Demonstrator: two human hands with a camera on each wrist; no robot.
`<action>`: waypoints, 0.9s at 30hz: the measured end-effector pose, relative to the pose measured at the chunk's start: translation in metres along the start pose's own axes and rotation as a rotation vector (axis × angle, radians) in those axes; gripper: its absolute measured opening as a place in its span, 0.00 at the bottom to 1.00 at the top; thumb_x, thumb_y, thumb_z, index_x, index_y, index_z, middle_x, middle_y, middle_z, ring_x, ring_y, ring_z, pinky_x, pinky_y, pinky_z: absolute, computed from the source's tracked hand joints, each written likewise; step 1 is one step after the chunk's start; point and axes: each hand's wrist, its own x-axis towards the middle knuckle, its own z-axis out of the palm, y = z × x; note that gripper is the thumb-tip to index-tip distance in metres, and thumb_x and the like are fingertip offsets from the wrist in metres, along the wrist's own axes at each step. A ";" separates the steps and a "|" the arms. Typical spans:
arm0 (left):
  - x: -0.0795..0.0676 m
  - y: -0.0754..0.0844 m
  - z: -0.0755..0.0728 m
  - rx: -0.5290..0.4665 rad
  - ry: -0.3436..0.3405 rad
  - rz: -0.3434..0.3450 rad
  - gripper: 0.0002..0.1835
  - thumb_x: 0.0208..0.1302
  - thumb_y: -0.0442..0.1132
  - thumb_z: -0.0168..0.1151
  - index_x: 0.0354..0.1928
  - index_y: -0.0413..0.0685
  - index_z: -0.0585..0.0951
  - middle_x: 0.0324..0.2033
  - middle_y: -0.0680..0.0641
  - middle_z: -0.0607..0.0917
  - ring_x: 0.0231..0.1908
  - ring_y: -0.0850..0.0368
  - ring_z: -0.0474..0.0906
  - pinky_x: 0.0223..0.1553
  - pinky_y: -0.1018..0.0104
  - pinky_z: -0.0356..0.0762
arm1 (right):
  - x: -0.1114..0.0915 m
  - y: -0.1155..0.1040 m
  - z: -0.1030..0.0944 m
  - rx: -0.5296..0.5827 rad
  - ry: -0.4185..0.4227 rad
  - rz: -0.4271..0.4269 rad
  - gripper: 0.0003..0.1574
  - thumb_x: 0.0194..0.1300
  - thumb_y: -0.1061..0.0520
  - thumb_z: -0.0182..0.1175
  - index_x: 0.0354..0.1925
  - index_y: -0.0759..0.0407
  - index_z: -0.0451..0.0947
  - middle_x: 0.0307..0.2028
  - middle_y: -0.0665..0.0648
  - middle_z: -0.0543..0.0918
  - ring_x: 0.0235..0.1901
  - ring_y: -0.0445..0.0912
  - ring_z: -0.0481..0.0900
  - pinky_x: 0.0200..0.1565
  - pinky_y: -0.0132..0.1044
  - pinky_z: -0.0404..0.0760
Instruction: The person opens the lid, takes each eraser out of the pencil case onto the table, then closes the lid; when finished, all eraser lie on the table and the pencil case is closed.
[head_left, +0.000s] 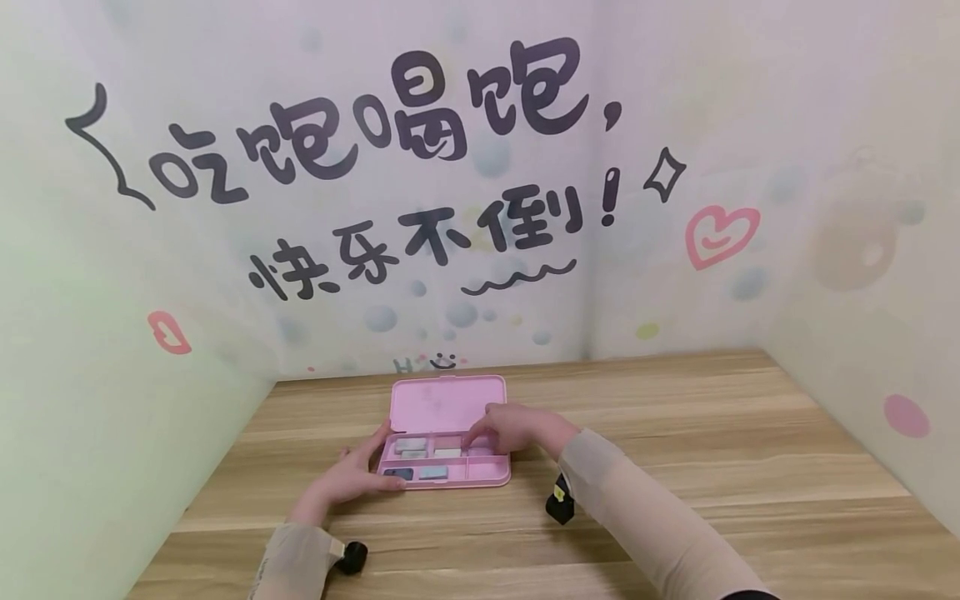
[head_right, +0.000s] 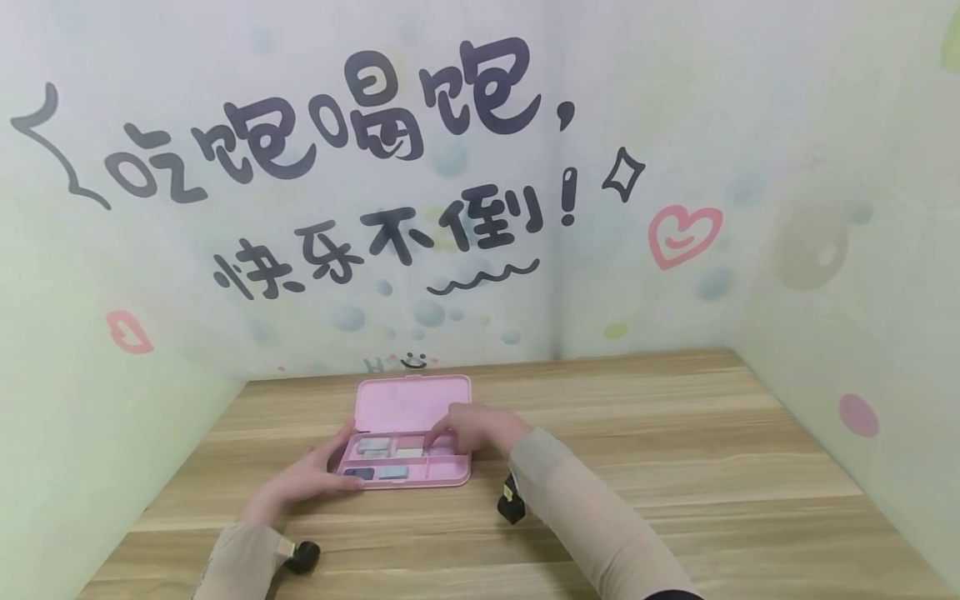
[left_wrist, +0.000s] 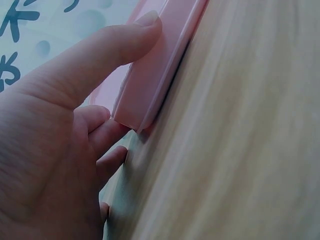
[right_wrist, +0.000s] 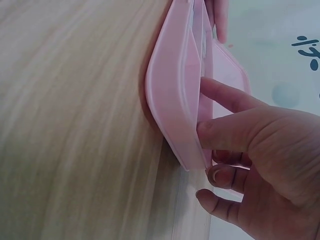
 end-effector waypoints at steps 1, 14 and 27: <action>0.000 0.000 0.000 -0.001 0.001 0.001 0.61 0.51 0.56 0.73 0.76 0.43 0.46 0.74 0.35 0.51 0.71 0.32 0.46 0.64 0.31 0.23 | 0.000 0.000 0.000 -0.001 0.002 0.000 0.32 0.61 0.69 0.58 0.50 0.33 0.83 0.33 0.50 0.70 0.30 0.43 0.65 0.34 0.33 0.67; 0.000 0.001 0.000 0.003 0.000 -0.004 0.61 0.51 0.57 0.73 0.77 0.44 0.45 0.74 0.36 0.50 0.71 0.32 0.46 0.64 0.31 0.23 | -0.002 0.001 -0.001 -0.012 0.023 -0.019 0.27 0.61 0.67 0.59 0.50 0.37 0.82 0.34 0.51 0.72 0.31 0.43 0.67 0.36 0.34 0.69; 0.001 0.002 0.000 0.004 0.000 -0.010 0.61 0.50 0.57 0.73 0.77 0.44 0.45 0.74 0.35 0.50 0.70 0.32 0.47 0.64 0.31 0.24 | -0.016 0.005 -0.012 0.115 0.113 0.001 0.28 0.64 0.68 0.57 0.56 0.41 0.76 0.36 0.47 0.76 0.38 0.44 0.73 0.44 0.36 0.74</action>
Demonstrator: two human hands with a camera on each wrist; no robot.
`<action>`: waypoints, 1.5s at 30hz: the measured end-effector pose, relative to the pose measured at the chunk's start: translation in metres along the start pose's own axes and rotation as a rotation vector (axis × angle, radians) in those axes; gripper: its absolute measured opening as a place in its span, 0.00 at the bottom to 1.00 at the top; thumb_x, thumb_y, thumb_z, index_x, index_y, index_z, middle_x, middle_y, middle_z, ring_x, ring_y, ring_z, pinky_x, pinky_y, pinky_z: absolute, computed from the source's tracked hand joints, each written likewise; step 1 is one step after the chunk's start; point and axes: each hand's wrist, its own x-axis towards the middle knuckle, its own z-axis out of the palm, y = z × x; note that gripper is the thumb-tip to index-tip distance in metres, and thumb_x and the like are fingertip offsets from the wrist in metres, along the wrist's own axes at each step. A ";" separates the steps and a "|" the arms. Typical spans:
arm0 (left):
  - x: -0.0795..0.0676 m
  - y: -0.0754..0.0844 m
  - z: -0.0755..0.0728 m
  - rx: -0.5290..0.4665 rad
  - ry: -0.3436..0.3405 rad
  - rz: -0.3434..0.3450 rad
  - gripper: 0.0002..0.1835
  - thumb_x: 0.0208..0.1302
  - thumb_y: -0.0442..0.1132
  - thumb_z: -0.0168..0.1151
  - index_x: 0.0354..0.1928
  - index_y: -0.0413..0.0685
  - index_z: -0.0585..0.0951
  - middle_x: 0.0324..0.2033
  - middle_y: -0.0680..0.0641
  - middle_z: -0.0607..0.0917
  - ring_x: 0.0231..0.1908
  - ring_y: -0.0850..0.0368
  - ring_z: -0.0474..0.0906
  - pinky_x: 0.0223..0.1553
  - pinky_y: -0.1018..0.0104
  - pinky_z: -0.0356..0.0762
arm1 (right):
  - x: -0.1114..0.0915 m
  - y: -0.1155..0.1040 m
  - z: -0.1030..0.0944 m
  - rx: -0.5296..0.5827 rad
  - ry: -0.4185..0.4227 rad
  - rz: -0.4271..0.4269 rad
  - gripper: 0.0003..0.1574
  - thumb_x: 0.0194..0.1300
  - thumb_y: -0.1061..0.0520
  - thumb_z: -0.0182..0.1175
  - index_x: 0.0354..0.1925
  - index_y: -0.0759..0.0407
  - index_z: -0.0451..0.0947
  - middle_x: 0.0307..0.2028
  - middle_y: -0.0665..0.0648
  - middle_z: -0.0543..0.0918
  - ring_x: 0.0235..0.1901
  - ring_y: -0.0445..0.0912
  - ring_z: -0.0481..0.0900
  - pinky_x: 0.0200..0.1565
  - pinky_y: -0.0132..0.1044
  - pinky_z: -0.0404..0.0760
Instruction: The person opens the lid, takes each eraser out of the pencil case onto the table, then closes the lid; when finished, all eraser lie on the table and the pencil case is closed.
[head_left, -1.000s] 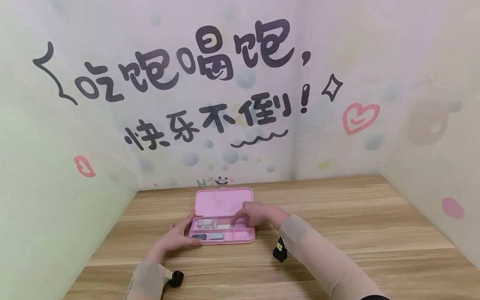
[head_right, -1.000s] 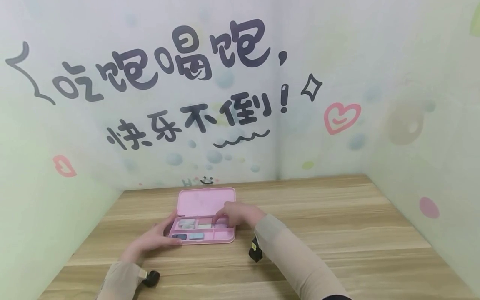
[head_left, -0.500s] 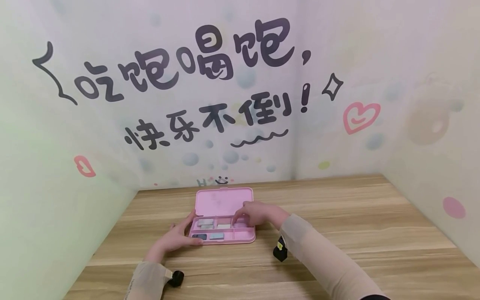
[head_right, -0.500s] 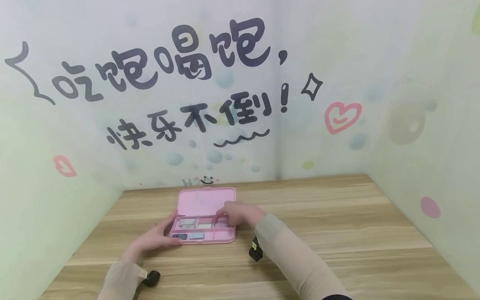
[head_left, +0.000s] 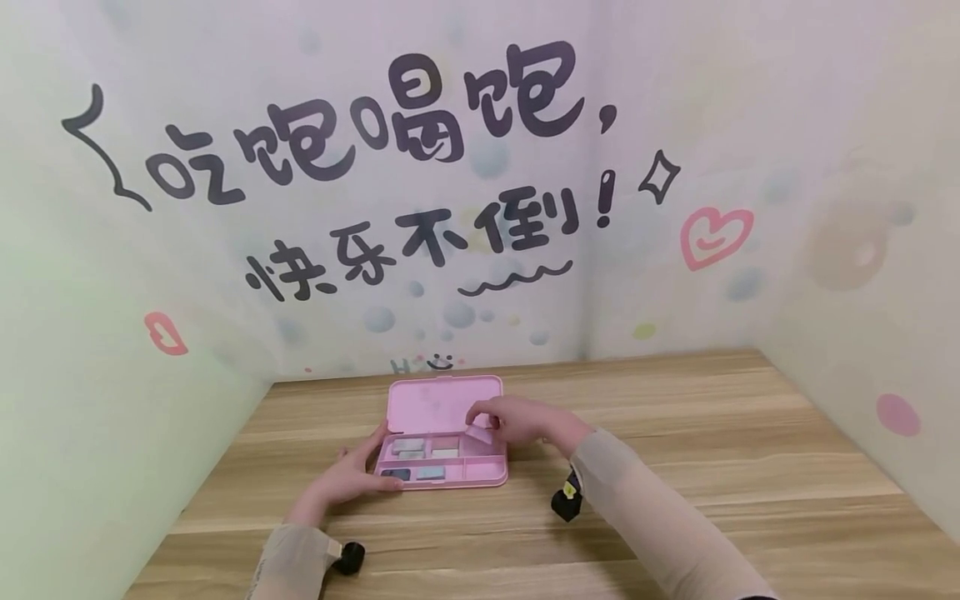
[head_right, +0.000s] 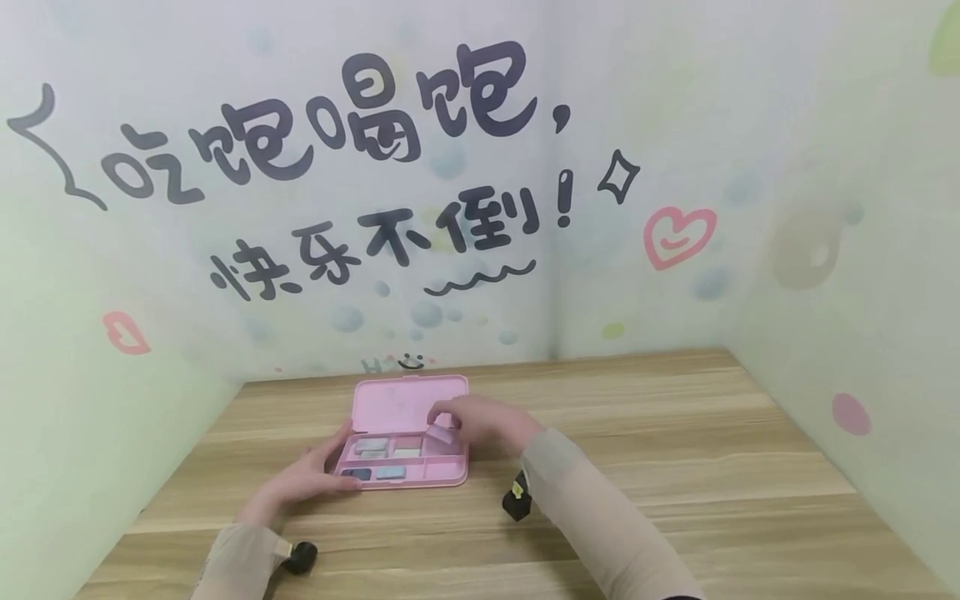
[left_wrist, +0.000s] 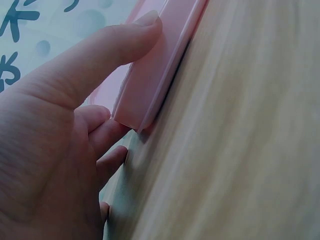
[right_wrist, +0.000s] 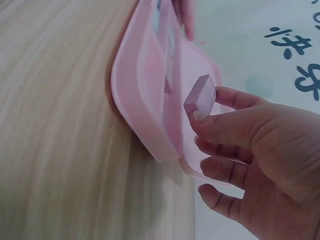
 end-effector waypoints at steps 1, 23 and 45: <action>0.000 0.000 0.000 0.001 0.000 0.000 0.61 0.50 0.57 0.73 0.77 0.44 0.45 0.73 0.35 0.50 0.70 0.31 0.47 0.64 0.31 0.24 | -0.001 0.001 -0.001 0.009 0.007 -0.015 0.28 0.63 0.69 0.57 0.56 0.43 0.76 0.36 0.48 0.76 0.38 0.44 0.73 0.44 0.36 0.74; 0.002 -0.001 0.003 0.013 -0.003 -0.007 0.61 0.51 0.58 0.72 0.77 0.44 0.45 0.73 0.35 0.50 0.70 0.31 0.47 0.64 0.31 0.25 | -0.040 0.032 -0.004 0.226 0.145 0.064 0.26 0.61 0.68 0.61 0.56 0.57 0.69 0.34 0.52 0.78 0.30 0.45 0.74 0.32 0.37 0.77; 0.000 0.000 0.001 0.004 -0.005 0.002 0.60 0.52 0.55 0.73 0.76 0.41 0.45 0.73 0.33 0.51 0.70 0.31 0.48 0.64 0.31 0.25 | -0.085 0.075 -0.004 0.383 0.316 0.158 0.29 0.57 0.65 0.65 0.56 0.67 0.69 0.31 0.54 0.79 0.31 0.45 0.75 0.35 0.38 0.76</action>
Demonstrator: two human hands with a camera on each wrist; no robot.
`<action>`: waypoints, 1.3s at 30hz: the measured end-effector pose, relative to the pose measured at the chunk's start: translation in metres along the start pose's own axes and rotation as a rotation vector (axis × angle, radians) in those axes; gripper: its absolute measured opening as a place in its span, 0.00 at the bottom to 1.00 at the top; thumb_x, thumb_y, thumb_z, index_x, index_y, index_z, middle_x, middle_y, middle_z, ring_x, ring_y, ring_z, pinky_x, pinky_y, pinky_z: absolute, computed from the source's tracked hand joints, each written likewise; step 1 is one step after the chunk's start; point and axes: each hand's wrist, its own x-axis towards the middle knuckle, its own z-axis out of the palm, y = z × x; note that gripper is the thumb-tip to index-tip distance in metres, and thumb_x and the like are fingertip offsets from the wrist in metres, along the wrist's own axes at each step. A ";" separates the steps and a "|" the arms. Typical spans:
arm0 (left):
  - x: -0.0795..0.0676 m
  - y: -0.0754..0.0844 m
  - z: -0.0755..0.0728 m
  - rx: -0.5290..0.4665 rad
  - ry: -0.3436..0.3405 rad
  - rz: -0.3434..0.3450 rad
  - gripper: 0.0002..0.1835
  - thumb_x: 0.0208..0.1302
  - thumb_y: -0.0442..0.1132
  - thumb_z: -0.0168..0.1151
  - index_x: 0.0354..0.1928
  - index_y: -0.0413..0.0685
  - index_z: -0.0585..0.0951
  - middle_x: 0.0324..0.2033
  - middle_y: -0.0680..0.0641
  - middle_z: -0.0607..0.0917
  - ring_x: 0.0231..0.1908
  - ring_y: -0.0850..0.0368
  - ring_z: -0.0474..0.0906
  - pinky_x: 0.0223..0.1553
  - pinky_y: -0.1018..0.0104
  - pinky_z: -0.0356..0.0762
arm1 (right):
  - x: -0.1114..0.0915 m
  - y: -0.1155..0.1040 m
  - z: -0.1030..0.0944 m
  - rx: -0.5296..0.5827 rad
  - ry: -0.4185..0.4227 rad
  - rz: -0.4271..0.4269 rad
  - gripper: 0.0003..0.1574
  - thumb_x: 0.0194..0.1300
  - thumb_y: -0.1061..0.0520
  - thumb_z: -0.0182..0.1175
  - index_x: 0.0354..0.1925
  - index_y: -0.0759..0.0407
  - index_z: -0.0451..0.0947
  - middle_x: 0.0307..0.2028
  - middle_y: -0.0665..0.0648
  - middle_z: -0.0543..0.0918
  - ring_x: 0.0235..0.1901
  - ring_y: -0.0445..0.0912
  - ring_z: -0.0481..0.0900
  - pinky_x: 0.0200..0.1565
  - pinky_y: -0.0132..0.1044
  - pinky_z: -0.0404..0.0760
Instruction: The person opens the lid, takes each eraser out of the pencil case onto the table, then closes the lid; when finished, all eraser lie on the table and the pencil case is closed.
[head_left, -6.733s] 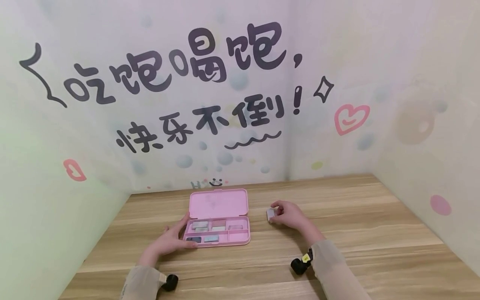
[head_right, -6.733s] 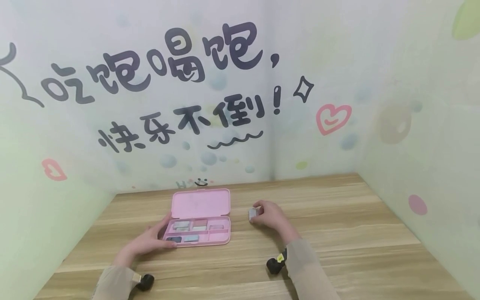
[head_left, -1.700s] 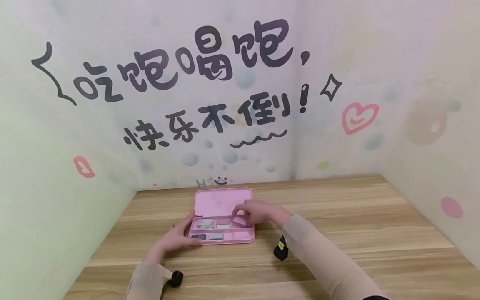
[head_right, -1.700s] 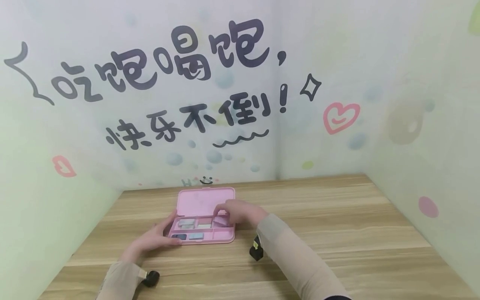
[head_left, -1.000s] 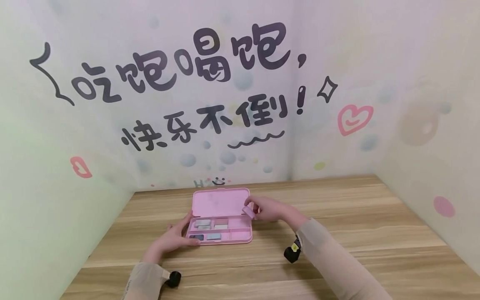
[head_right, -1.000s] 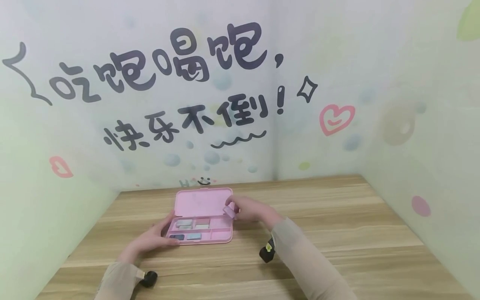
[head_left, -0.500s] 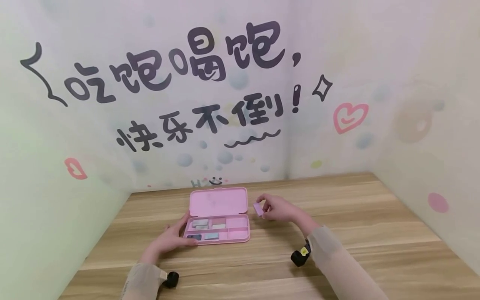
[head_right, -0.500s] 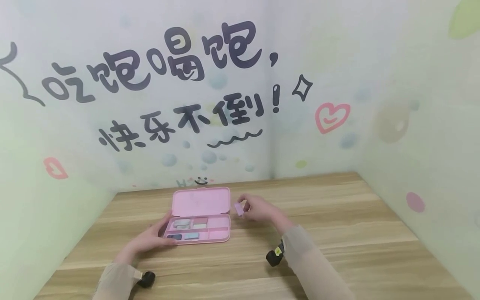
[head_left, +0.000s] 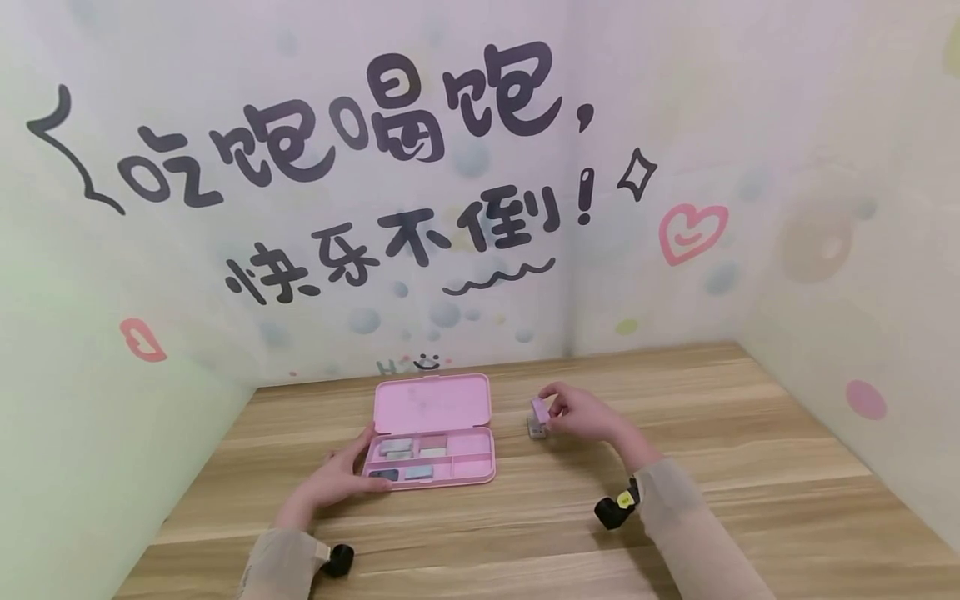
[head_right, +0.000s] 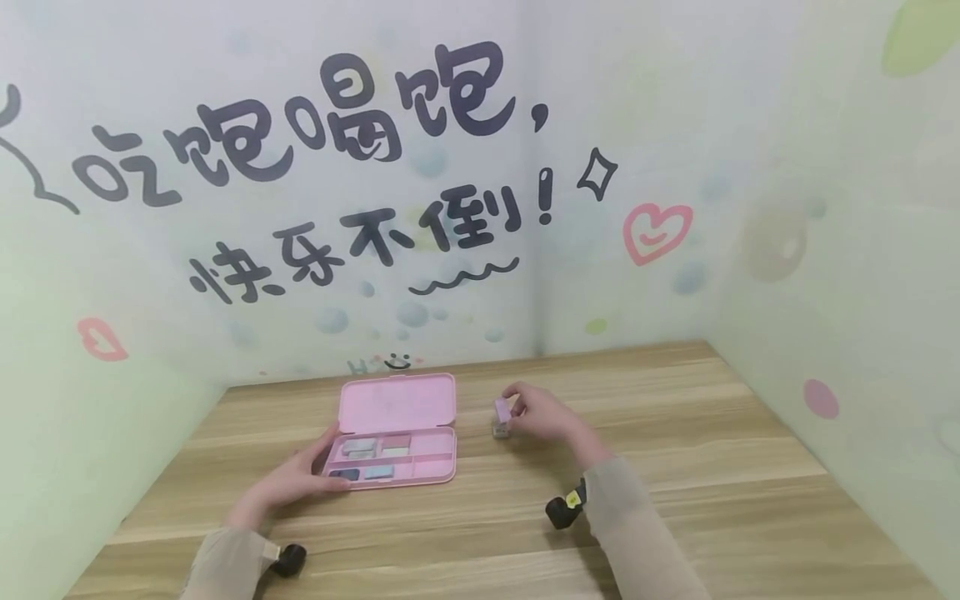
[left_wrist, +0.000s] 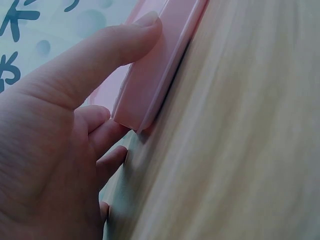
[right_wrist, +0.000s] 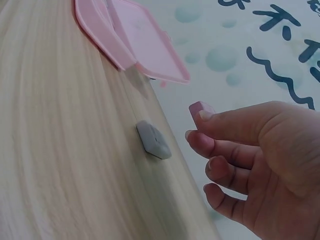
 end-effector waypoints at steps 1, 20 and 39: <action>0.000 0.000 0.000 -0.002 0.001 -0.001 0.60 0.52 0.55 0.73 0.76 0.41 0.45 0.73 0.33 0.51 0.70 0.31 0.48 0.64 0.31 0.25 | -0.001 0.001 -0.001 0.003 0.004 0.006 0.29 0.57 0.64 0.65 0.56 0.67 0.69 0.31 0.54 0.79 0.31 0.45 0.75 0.35 0.38 0.76; -0.001 0.003 0.000 -0.011 -0.004 -0.016 0.60 0.51 0.56 0.73 0.77 0.44 0.45 0.73 0.34 0.51 0.70 0.29 0.47 0.64 0.32 0.24 | -0.008 0.024 -0.008 0.009 0.056 0.067 0.27 0.59 0.66 0.64 0.56 0.71 0.68 0.31 0.56 0.78 0.29 0.45 0.73 0.32 0.38 0.75; 0.001 -0.001 0.002 -0.015 -0.003 -0.012 0.60 0.51 0.56 0.73 0.76 0.43 0.45 0.73 0.34 0.52 0.70 0.31 0.48 0.64 0.32 0.24 | -0.011 0.028 -0.005 -0.015 0.050 0.095 0.25 0.60 0.65 0.65 0.53 0.70 0.70 0.31 0.56 0.77 0.30 0.46 0.74 0.33 0.38 0.76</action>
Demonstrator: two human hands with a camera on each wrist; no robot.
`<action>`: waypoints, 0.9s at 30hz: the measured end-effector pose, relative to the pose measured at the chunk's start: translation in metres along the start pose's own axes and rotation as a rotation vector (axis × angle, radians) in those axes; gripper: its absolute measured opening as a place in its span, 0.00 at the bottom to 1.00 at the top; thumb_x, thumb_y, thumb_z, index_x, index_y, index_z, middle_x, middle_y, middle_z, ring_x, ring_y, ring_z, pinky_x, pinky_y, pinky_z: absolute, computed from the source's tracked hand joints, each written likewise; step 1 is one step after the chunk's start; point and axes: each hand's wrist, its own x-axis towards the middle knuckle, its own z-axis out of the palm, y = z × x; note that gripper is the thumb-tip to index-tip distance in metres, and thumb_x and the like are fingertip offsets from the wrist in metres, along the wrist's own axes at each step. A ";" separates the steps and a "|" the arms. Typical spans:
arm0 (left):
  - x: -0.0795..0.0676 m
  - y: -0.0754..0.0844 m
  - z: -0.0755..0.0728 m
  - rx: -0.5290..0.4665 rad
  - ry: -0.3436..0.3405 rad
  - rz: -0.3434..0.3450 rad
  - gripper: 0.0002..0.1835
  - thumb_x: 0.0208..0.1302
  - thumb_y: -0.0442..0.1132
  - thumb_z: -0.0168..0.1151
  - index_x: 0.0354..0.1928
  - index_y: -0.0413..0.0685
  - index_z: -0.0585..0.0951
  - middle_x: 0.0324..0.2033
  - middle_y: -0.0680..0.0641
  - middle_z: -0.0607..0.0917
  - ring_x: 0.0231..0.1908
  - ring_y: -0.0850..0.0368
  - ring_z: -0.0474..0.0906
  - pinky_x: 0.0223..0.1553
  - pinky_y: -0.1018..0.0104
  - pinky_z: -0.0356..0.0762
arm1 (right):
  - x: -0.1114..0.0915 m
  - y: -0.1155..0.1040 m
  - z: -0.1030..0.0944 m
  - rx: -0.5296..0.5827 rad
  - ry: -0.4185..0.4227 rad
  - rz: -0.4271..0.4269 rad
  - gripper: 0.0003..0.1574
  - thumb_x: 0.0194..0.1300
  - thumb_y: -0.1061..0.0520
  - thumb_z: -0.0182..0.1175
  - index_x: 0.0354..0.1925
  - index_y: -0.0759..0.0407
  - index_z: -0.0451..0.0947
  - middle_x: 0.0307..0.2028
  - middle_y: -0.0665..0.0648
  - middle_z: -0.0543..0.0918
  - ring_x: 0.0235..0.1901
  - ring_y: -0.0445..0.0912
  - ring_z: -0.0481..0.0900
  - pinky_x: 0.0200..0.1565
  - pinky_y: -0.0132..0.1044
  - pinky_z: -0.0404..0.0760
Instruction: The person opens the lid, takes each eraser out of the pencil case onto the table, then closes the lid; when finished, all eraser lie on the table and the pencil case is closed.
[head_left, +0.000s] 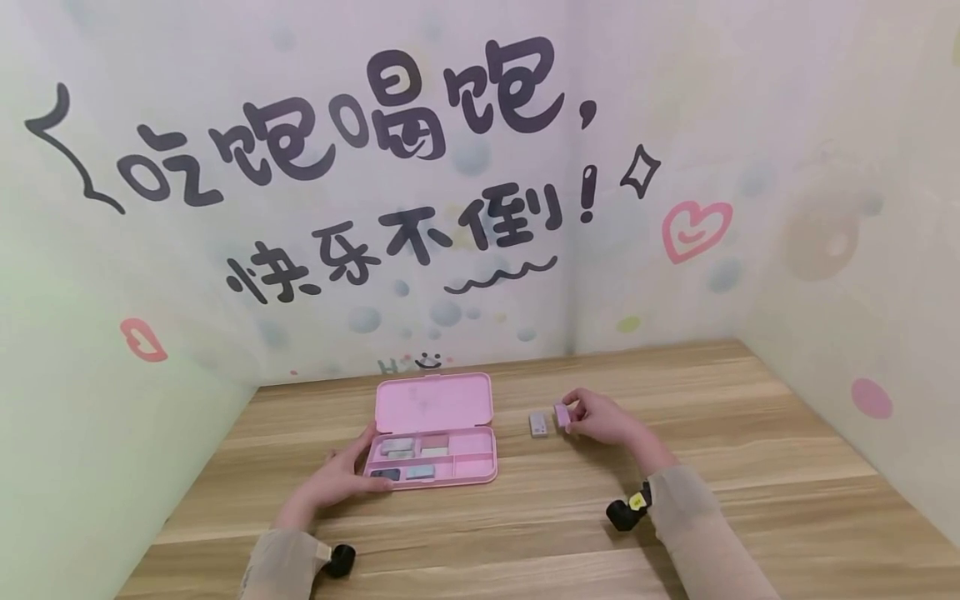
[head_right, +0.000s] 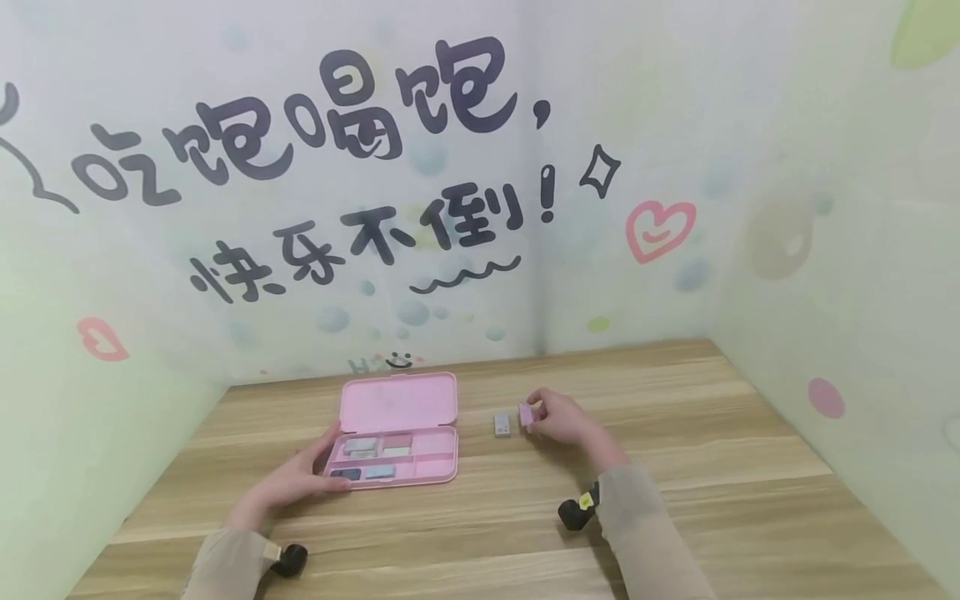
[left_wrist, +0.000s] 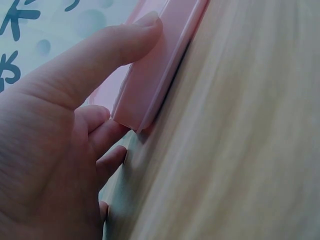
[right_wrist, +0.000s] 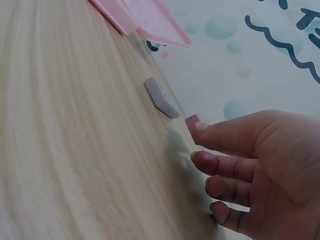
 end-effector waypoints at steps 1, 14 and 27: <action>0.000 0.000 0.000 -0.001 0.000 -0.003 0.60 0.51 0.57 0.73 0.77 0.43 0.45 0.73 0.34 0.52 0.70 0.31 0.48 0.65 0.32 0.23 | 0.000 0.000 0.000 0.001 -0.002 -0.002 0.25 0.59 0.65 0.65 0.53 0.70 0.70 0.31 0.56 0.77 0.29 0.46 0.74 0.33 0.38 0.76; 0.001 0.000 -0.001 0.006 0.006 -0.001 0.61 0.51 0.57 0.73 0.77 0.43 0.45 0.73 0.34 0.51 0.70 0.30 0.48 0.64 0.31 0.24 | 0.001 0.004 0.004 -0.044 -0.025 -0.029 0.24 0.59 0.65 0.65 0.51 0.72 0.70 0.27 0.53 0.75 0.27 0.44 0.71 0.32 0.36 0.72; -0.002 0.005 -0.002 0.017 -0.004 -0.009 0.61 0.52 0.56 0.72 0.76 0.43 0.44 0.74 0.34 0.49 0.70 0.30 0.45 0.64 0.31 0.24 | 0.000 0.003 0.005 -0.048 -0.028 -0.008 0.23 0.59 0.64 0.65 0.51 0.71 0.71 0.28 0.53 0.74 0.28 0.44 0.70 0.33 0.37 0.71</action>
